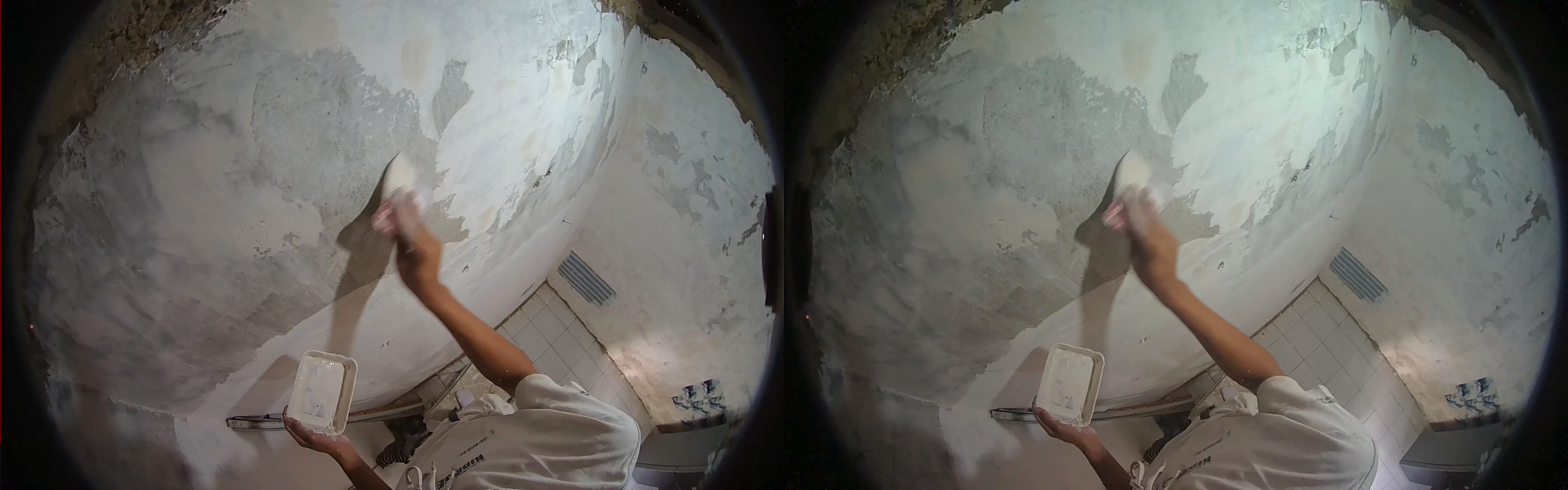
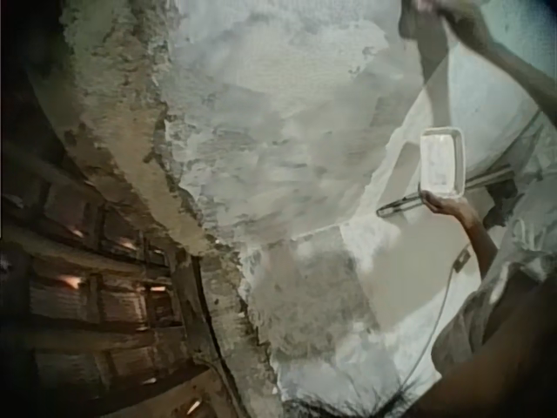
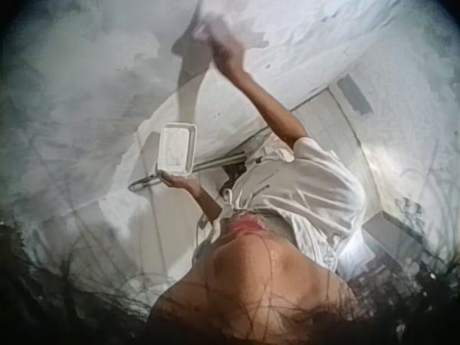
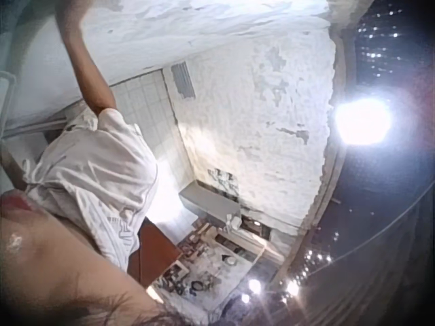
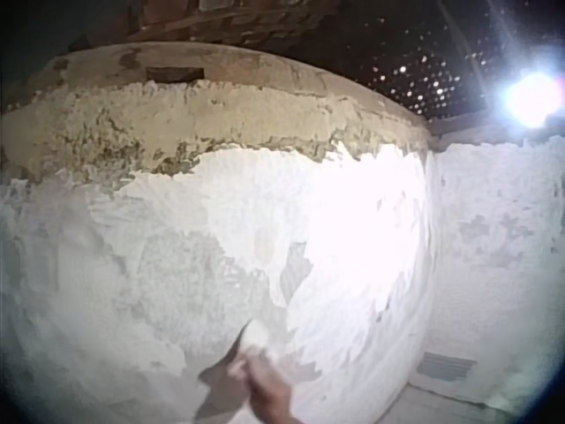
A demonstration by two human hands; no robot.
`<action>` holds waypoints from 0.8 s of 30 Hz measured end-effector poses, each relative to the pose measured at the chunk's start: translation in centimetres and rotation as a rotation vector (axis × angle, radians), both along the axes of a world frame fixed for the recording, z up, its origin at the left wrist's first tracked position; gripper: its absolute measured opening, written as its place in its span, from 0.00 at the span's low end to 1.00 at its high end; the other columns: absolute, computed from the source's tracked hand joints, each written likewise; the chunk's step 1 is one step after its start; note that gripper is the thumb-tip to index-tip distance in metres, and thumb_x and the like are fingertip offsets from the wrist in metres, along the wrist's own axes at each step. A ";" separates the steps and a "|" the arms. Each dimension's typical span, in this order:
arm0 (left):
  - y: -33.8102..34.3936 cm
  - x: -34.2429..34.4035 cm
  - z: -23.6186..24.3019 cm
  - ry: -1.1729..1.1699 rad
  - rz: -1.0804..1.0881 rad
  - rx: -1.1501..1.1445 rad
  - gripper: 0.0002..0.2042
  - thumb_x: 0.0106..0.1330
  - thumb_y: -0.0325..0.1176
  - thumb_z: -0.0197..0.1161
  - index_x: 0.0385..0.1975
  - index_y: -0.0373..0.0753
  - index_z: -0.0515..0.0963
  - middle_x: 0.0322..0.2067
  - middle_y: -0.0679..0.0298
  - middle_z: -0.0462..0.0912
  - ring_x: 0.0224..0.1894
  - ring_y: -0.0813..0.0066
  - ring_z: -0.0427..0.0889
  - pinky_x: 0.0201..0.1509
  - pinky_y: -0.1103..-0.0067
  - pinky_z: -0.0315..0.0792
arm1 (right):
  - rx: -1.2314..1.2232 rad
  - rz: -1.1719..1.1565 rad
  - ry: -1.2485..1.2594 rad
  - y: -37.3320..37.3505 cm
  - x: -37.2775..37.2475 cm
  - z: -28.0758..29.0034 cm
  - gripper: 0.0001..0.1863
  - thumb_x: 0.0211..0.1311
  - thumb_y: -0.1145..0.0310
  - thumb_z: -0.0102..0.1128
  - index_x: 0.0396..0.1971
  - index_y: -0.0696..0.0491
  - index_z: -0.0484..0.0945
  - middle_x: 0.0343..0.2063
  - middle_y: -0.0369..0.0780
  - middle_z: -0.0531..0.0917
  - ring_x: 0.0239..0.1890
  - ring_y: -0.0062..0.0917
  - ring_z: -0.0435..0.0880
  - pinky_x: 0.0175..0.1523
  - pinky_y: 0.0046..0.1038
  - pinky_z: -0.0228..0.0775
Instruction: Applying plaster or putty to the corner of a wall and ceiling using a spatula.
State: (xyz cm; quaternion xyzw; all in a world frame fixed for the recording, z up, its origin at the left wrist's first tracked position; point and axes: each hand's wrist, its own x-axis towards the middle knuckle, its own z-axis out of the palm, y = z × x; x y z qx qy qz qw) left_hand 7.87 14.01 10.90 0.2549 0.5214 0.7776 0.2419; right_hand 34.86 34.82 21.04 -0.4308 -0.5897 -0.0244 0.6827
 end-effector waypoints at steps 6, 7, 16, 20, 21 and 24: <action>1.2 1.1 -0.8 -0.038 0.028 -0.014 0.21 0.70 0.45 0.45 0.53 0.33 0.66 0.52 0.52 0.70 0.56 0.55 0.71 0.59 0.60 0.67 | -0.041 0.305 -0.331 -5.2 -3.0 -3.4 0.38 0.41 0.87 0.54 0.59 0.49 0.70 0.58 0.43 0.73 0.60 0.40 0.72 0.57 0.33 0.73; 1.2 1.3 -0.5 -0.033 0.026 -0.010 0.21 0.70 0.45 0.45 0.53 0.33 0.66 0.52 0.52 0.70 0.56 0.55 0.71 0.59 0.60 0.67 | -0.071 0.493 -0.249 -5.7 -1.8 -3.3 0.37 0.41 0.88 0.54 0.58 0.49 0.71 0.56 0.43 0.75 0.58 0.40 0.74 0.57 0.33 0.72; 2.0 4.4 0.4 0.049 -0.026 -0.017 0.21 0.71 0.46 0.44 0.52 0.33 0.67 0.51 0.52 0.70 0.55 0.57 0.72 0.58 0.62 0.68 | 0.049 -0.047 -0.013 -1.5 3.5 -2.6 0.35 0.47 0.88 0.56 0.60 0.50 0.69 0.55 0.45 0.75 0.58 0.40 0.74 0.60 0.34 0.69; 2.8 5.9 0.7 0.066 -0.100 -0.031 0.22 0.71 0.46 0.44 0.52 0.33 0.67 0.50 0.53 0.71 0.54 0.57 0.72 0.58 0.62 0.69 | -0.188 0.538 -0.158 -6.0 -0.5 -6.7 0.35 0.48 0.82 0.59 0.61 0.49 0.67 0.57 0.42 0.74 0.62 0.41 0.69 0.59 0.34 0.69; 2.9 6.3 0.8 0.047 -0.103 -0.034 0.22 0.71 0.46 0.44 0.52 0.33 0.66 0.51 0.53 0.71 0.54 0.58 0.72 0.58 0.63 0.69 | -0.180 0.762 -0.122 -7.5 -0.6 -6.4 0.33 0.49 0.80 0.60 0.60 0.49 0.69 0.56 0.42 0.74 0.63 0.42 0.67 0.60 0.35 0.69; 2.9 6.9 0.4 0.048 -0.095 -0.065 0.22 0.70 0.46 0.45 0.52 0.33 0.66 0.51 0.52 0.70 0.54 0.57 0.73 0.57 0.62 0.69 | -0.137 0.842 -0.021 -10.1 0.3 -7.2 0.23 0.57 0.74 0.58 0.55 0.52 0.73 0.53 0.43 0.78 0.57 0.37 0.76 0.56 0.32 0.71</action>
